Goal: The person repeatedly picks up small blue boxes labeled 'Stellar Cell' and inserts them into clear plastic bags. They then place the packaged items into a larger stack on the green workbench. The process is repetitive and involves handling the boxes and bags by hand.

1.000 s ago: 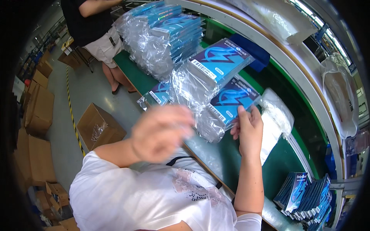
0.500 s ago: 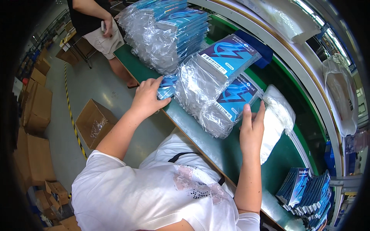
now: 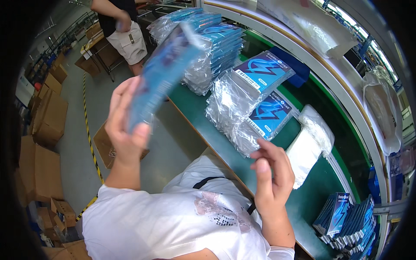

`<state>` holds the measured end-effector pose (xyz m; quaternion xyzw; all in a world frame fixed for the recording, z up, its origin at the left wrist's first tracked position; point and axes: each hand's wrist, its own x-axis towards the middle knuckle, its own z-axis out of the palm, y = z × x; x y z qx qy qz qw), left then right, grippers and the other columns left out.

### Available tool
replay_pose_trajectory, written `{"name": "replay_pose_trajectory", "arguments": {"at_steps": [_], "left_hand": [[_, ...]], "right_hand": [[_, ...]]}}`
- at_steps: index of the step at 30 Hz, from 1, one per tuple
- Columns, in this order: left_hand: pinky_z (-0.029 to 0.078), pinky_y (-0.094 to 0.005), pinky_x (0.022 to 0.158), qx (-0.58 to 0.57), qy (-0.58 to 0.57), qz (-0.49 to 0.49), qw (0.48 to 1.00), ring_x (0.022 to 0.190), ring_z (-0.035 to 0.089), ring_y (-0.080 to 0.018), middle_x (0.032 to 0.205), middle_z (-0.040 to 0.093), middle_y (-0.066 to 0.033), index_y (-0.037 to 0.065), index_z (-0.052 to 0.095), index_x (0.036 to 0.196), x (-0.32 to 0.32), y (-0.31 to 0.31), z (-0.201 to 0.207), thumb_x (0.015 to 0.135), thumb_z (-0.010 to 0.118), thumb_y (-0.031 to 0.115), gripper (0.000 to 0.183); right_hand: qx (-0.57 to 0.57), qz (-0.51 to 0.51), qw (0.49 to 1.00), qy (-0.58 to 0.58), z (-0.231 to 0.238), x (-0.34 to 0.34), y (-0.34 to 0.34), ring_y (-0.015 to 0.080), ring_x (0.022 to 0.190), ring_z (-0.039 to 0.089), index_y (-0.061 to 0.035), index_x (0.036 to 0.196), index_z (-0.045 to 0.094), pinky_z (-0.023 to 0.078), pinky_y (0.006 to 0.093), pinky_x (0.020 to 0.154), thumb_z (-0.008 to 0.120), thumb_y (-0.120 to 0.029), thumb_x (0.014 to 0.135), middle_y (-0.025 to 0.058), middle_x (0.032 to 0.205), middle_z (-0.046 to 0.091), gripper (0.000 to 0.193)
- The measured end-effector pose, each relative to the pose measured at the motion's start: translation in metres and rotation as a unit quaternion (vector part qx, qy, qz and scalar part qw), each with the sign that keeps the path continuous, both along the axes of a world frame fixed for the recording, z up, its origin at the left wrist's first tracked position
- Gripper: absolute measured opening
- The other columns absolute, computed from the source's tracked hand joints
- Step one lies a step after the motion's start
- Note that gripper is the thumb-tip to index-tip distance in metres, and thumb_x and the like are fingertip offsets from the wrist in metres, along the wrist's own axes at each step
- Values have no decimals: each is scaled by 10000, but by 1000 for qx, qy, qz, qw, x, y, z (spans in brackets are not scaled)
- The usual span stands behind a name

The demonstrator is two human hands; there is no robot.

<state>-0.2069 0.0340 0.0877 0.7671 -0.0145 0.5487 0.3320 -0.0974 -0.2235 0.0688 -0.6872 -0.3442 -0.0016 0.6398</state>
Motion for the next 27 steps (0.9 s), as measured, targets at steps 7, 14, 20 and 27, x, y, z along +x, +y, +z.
{"name": "replay_pose_trajectory", "arguments": {"at_steps": [7, 14, 20, 27], "left_hand": [[392, -432, 925, 206, 17, -199, 958, 1091, 483, -315, 1239, 495, -163, 46, 552, 1265, 69, -88, 6, 643, 778, 365, 735], [315, -405, 1041, 118, 51, -110, 986, 1247, 413, -307, 1354, 419, -166, 25, 501, 1307, 95, -57, 21, 724, 751, 430, 753], [359, -328, 1001, -332, 136, -205, 910, 1163, 502, -228, 1239, 553, -148, -43, 529, 1240, 140, -3, -34, 954, 501, 396, 525], [380, -299, 960, -512, 205, -303, 777, 1097, 530, -169, 1193, 583, -105, -40, 531, 1227, 150, 3, -85, 942, 462, 505, 619]], "right_hand": [[137, -48, 988, 52, 21, -15, 7, 185, 1042, 554, 57, 1190, 527, 430, 327, 901, 529, -232, 934, 124, 1127, 592, 386], [189, -102, 951, 223, 6, 56, -35, 110, 636, 571, 10, 956, 596, 438, 256, 531, 525, -256, 919, 67, 813, 630, 278], [-12, -47, 948, 313, -23, 97, -11, 130, 492, 530, -1, 823, 612, 400, 240, 445, 543, -424, 895, 52, 620, 582, 435], [-401, -233, 883, 70, -9, 94, 26, 241, 641, 596, 41, 711, 595, 456, 381, 620, 512, -541, 893, 171, 594, 545, 615]]}}
